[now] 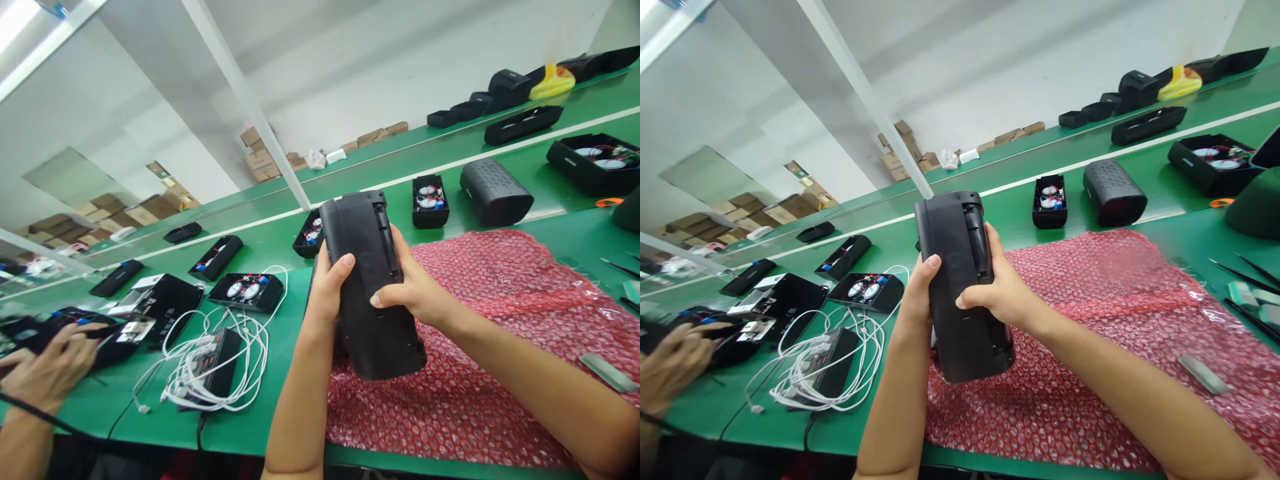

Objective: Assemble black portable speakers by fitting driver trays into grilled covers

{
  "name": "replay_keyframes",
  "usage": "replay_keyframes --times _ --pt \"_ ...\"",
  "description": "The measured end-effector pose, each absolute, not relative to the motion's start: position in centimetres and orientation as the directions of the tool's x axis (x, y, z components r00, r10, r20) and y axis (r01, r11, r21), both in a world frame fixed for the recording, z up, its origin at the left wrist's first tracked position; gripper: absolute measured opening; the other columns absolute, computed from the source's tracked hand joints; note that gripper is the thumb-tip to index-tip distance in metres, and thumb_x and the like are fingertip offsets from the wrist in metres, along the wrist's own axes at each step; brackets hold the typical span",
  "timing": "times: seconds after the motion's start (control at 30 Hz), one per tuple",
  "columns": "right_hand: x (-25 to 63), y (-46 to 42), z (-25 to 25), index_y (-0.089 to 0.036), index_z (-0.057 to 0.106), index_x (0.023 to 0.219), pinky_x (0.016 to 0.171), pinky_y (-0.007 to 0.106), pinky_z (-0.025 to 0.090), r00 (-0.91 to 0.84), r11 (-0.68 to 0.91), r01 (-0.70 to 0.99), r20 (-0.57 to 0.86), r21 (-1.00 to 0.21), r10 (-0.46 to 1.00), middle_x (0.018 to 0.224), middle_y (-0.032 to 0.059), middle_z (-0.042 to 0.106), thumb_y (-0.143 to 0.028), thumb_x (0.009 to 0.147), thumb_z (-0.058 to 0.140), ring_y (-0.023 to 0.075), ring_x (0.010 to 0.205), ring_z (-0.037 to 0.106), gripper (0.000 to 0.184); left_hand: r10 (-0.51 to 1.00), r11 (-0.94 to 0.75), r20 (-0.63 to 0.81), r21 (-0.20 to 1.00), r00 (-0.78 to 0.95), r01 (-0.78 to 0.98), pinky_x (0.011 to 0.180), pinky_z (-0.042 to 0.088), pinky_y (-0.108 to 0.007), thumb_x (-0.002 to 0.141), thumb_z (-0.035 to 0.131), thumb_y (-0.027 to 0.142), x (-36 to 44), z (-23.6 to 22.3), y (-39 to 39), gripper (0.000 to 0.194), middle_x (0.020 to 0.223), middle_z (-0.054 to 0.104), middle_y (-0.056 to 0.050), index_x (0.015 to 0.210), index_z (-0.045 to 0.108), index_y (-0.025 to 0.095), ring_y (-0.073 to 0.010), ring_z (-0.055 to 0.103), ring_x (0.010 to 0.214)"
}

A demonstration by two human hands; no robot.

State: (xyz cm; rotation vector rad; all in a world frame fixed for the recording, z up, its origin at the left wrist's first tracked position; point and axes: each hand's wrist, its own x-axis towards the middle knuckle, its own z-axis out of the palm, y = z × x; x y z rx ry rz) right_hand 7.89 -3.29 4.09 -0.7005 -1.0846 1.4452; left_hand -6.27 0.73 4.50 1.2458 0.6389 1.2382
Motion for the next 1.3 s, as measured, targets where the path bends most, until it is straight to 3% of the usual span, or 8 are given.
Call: replay_keyframes --times 0.17,0.27,0.37,0.63,0.8,0.9,1.0,1.3 --pt "9.0 -2.9 4.4 -0.035 0.010 0.149 0.072 0.034 0.054 -0.199 0.074 -0.400 0.166 -0.914 0.966 0.125 0.0045 0.055 -0.010 0.051 0.072 0.0217 0.091 0.061 0.118 0.962 -0.153 0.224 0.915 0.154 -0.373 0.095 0.050 -0.043 0.069 0.077 0.046 -5.4 4.0 0.1 0.076 0.126 0.058 -0.010 0.131 0.040 0.026 -0.0308 0.058 0.115" --pt "9.9 -2.6 4.8 -0.035 0.024 0.146 0.069 0.032 0.055 -0.217 0.033 -0.440 0.142 -0.897 0.966 0.116 0.0023 0.061 -0.016 0.059 0.072 0.0204 0.085 0.063 0.102 0.978 -0.148 0.191 0.917 0.083 -0.370 0.094 0.051 -0.044 0.070 0.075 0.049 -4.6 3.6 -0.5 0.077 0.125 0.058 -0.011 0.131 0.035 0.025 -0.0301 0.060 0.111" --pt "10.5 -2.3 5.2 -0.034 0.028 0.145 0.073 0.036 0.056 -0.168 -0.006 -0.499 0.090 -0.867 0.982 0.108 0.0016 0.065 -0.032 0.073 0.069 0.0204 0.083 0.065 0.082 0.971 -0.111 0.180 0.922 0.156 -0.370 0.091 0.053 -0.044 0.070 0.076 0.047 -4.2 3.7 -0.9 0.074 0.123 0.059 -0.010 0.129 0.036 0.027 -0.0311 0.060 0.111" --pt "10.7 -2.4 5.5 -0.031 0.028 0.146 0.091 0.048 0.053 -0.112 0.066 -0.480 0.135 -0.875 0.985 0.106 0.0040 0.066 -0.044 0.074 0.071 0.0250 0.092 0.065 0.085 0.871 -0.134 0.270 0.935 0.410 -0.330 0.089 0.055 -0.044 0.055 0.087 0.024 -4.4 4.9 -1.7 0.102 0.125 0.059 -0.008 0.138 0.028 0.031 -0.0324 0.060 0.112" --pt "10.9 -3.0 5.0 -0.028 -0.002 0.153 0.112 0.051 0.035 -0.152 0.265 -0.293 0.319 -0.919 0.936 0.151 0.0100 0.032 -0.047 0.077 0.069 0.0290 0.133 0.041 0.105 0.912 -0.145 0.277 0.907 0.301 -0.394 0.088 0.056 -0.043 0.059 0.083 0.026 -4.6 5.2 -2.0 0.087 0.117 0.062 -0.008 0.132 0.037 0.027 -0.0315 0.063 0.105" --pt "11.6 -3.4 4.6 -0.035 -0.028 0.145 0.111 0.056 0.034 -0.383 0.436 -0.077 0.430 -0.897 0.817 0.159 0.0082 0.007 -0.038 0.067 0.081 0.0330 0.143 0.024 0.134 0.922 -0.118 0.254 0.903 0.292 -0.414 0.083 0.058 -0.042 0.062 0.080 0.027 -5.3 5.7 -1.9 0.082 0.110 0.064 -0.007 0.133 0.039 0.027 -0.0305 0.066 0.097" --pt "12.0 -3.7 4.4 -0.035 -0.031 0.143 0.115 0.058 0.024 -0.484 0.579 0.056 0.485 -0.813 0.728 0.159 0.0032 -0.016 -0.036 0.057 0.087 0.0361 0.147 0.001 0.145 0.931 -0.083 0.217 0.909 0.292 -0.409 0.074 0.060 -0.039 0.062 0.079 0.026 -6.0 6.0 -1.7 0.083 0.105 0.066 -0.006 0.134 0.038 0.027 -0.0280 0.068 0.087" --pt "10.5 -3.7 3.4 -0.031 -0.030 0.144 0.117 0.062 0.006 -0.382 0.497 0.206 0.398 -0.843 0.834 0.159 0.0008 -0.017 -0.046 0.081 0.065 0.0315 0.147 -0.009 0.116 0.953 -0.061 0.172 0.916 0.250 -0.396 0.078 0.058 -0.037 0.062 0.079 0.026 -6.1 5.8 -1.0 0.083 0.111 0.064 -0.007 0.135 0.039 0.027 -0.0261 0.066 0.092"
